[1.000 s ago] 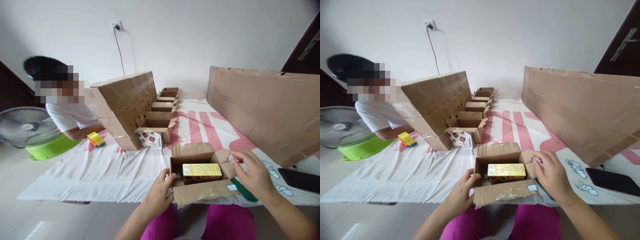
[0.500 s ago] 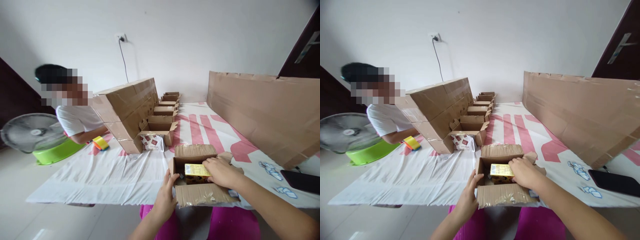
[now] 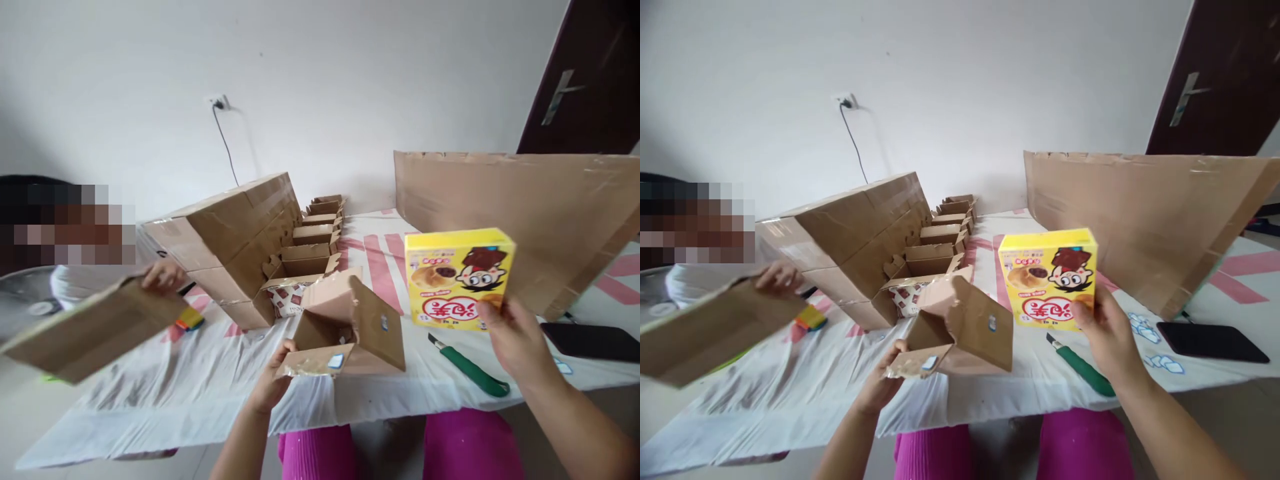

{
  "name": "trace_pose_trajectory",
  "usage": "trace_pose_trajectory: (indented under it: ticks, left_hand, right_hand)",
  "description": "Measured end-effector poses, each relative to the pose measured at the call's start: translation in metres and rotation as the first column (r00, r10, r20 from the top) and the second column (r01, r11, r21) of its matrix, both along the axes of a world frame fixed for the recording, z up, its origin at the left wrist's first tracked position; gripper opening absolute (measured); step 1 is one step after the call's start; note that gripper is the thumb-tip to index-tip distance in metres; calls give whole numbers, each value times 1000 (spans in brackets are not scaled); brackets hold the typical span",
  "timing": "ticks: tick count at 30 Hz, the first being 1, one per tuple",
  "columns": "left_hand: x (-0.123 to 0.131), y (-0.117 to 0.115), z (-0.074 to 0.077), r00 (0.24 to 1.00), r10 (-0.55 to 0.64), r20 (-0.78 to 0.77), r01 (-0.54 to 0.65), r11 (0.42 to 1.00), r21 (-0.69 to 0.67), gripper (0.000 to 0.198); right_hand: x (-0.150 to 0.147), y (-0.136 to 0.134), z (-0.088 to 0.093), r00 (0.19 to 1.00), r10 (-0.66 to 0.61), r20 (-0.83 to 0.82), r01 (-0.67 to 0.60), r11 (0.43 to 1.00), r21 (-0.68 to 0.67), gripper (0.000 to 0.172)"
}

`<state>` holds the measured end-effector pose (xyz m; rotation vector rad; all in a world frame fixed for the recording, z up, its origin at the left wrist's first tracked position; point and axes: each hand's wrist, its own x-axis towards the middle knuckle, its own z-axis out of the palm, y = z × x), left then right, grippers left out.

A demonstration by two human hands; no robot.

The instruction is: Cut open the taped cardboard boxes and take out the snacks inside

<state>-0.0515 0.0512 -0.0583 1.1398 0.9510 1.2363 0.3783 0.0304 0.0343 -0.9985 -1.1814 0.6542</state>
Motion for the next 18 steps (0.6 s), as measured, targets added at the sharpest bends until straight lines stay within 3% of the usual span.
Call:
trace_pose_trajectory:
  ticks: [4, 8, 12, 18]
  left_hand:
    - [-11, 1, 1, 998, 41, 39, -41, 999, -7, 42]
    - [-19, 0, 5, 996, 91, 16, -91, 996, -8, 45]
    - [-21, -5, 14, 992, 118, -33, -119, 993, -9, 42]
    - [-8, -13, 40, 935, 195, -298, -174, 980, 95, 24]
  right_hand:
    - [4, -3, -33, 999, -13, 53, 28, 958, -285, 57]
    - [-6, 2, -71, 984, 179, 16, -141, 824, -549, 55]
    - [-21, 12, -102, 966, 257, 12, -196, 764, -614, 47]
    - [-25, 23, -124, 938, 260, 229, -75, 797, -599, 34]
